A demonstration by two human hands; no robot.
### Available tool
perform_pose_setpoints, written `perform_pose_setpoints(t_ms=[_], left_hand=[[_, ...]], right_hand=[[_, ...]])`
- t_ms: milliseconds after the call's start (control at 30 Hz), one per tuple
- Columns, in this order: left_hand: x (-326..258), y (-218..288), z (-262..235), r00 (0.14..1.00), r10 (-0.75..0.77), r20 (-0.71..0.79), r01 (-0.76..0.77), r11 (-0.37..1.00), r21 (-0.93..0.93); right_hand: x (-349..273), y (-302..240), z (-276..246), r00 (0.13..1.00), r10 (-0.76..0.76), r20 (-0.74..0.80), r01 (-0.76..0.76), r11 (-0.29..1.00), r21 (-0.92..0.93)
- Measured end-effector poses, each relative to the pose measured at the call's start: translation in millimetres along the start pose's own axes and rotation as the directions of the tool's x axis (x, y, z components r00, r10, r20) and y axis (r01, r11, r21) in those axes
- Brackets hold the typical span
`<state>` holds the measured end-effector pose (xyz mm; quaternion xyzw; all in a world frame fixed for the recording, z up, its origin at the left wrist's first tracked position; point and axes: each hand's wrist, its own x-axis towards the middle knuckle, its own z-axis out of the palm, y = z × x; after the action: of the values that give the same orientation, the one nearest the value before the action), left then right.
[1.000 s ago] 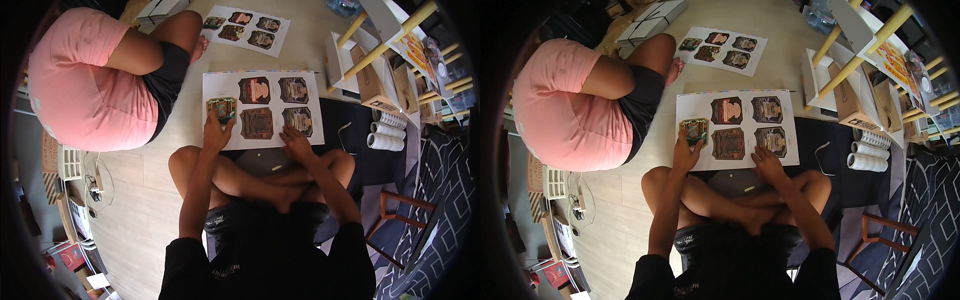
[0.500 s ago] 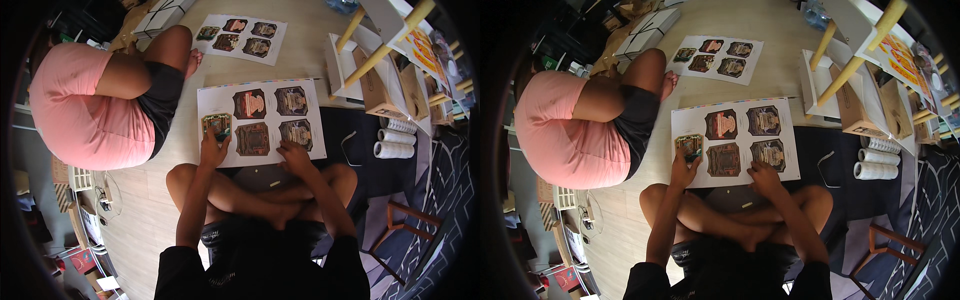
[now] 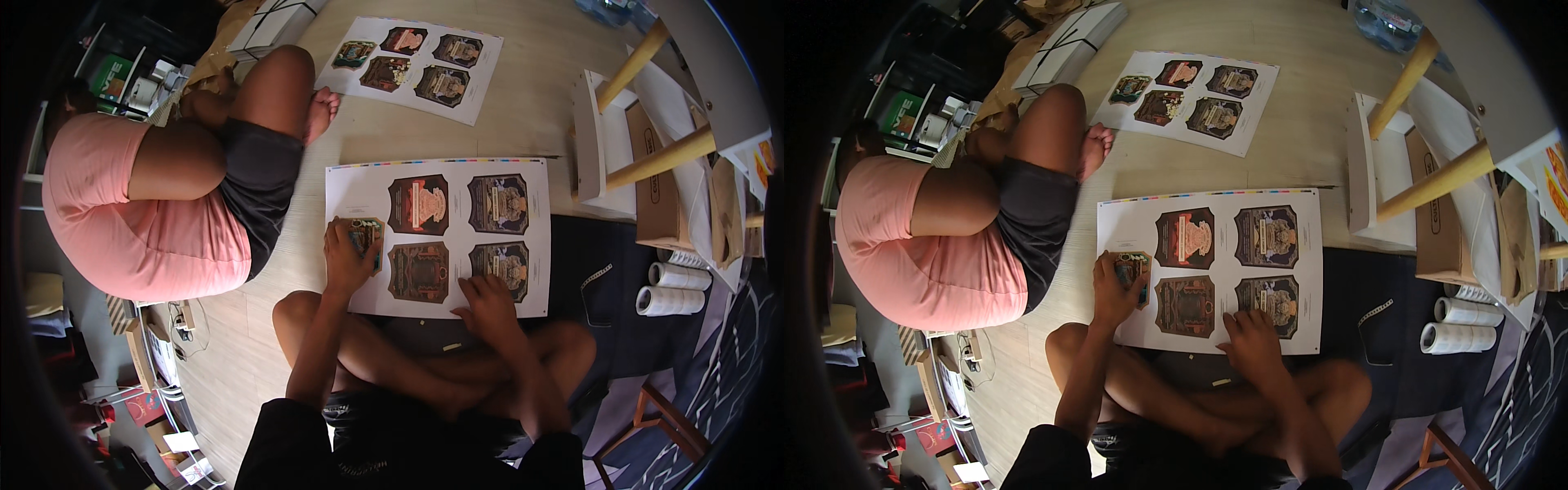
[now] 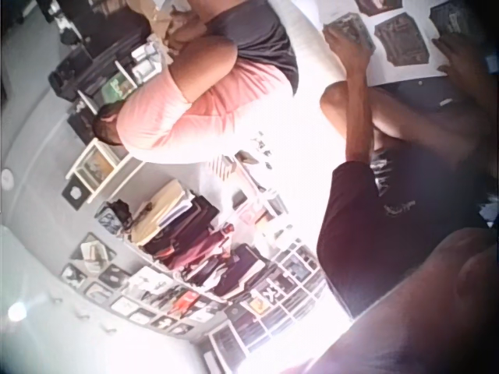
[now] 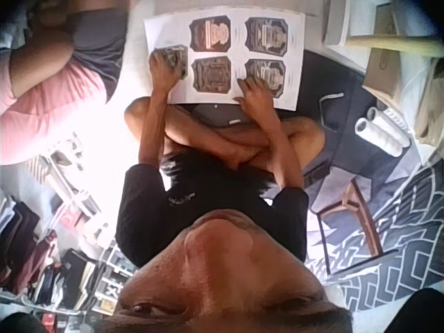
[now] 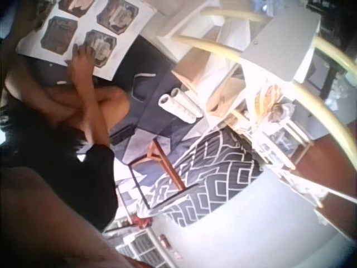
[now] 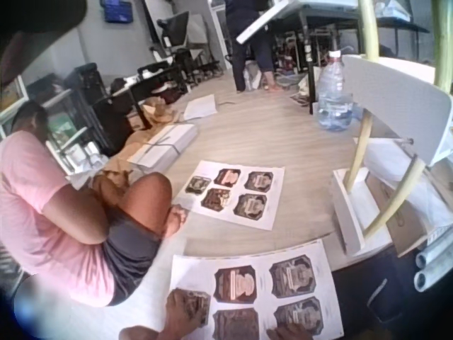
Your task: The person sits on the floor and uses scissors to cut a strip of paper from a printed sheet. They then fold the cut strip and place it on the sheet before flipping the page to reveal another printed sheet.
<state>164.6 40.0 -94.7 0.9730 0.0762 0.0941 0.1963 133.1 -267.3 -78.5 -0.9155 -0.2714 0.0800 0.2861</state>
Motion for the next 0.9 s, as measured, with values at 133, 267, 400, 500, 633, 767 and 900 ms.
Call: perform_pose_setpoints(t_ms=[133,267,400,500,633,767,900], left_hand=[[0.8,2.8,-2.9,0.991,-0.134,0.019,0.134,0.990,0.041],[6.9,2.5,-3.0,0.973,-0.221,0.071,0.221,0.975,0.014],[4.2,-1.2,-0.9,0.953,-0.297,0.062,0.291,0.953,0.082],[7.8,4.0,-6.4,0.928,-0.361,0.097,0.354,0.932,0.081],[10.1,6.5,-10.5,0.912,-0.390,0.128,0.386,0.921,0.060],[12.7,4.5,-8.1,0.898,-0.412,0.155,0.412,0.910,0.035],[15.3,3.7,-14.5,0.881,-0.439,0.179,0.442,0.897,0.024]], right_hand=[[2.3,-1.3,-4.2,1.000,0.010,-0.014,-0.009,0.999,0.034],[6.7,2.0,-4.3,0.995,0.027,-0.091,-0.021,0.997,0.069],[42.3,5.1,-21.6,0.982,0.187,0.029,-0.186,0.925,0.332],[118.5,31.1,-42.2,0.974,0.217,-0.073,-0.190,0.944,0.270],[235.5,85.6,-57.7,0.798,0.543,-0.260,-0.457,0.828,0.326],[318.5,128.2,-43.0,0.535,0.800,-0.270,-0.790,0.588,0.176],[359.4,113.7,-28.9,0.507,0.813,-0.288,-0.834,0.546,0.075]])
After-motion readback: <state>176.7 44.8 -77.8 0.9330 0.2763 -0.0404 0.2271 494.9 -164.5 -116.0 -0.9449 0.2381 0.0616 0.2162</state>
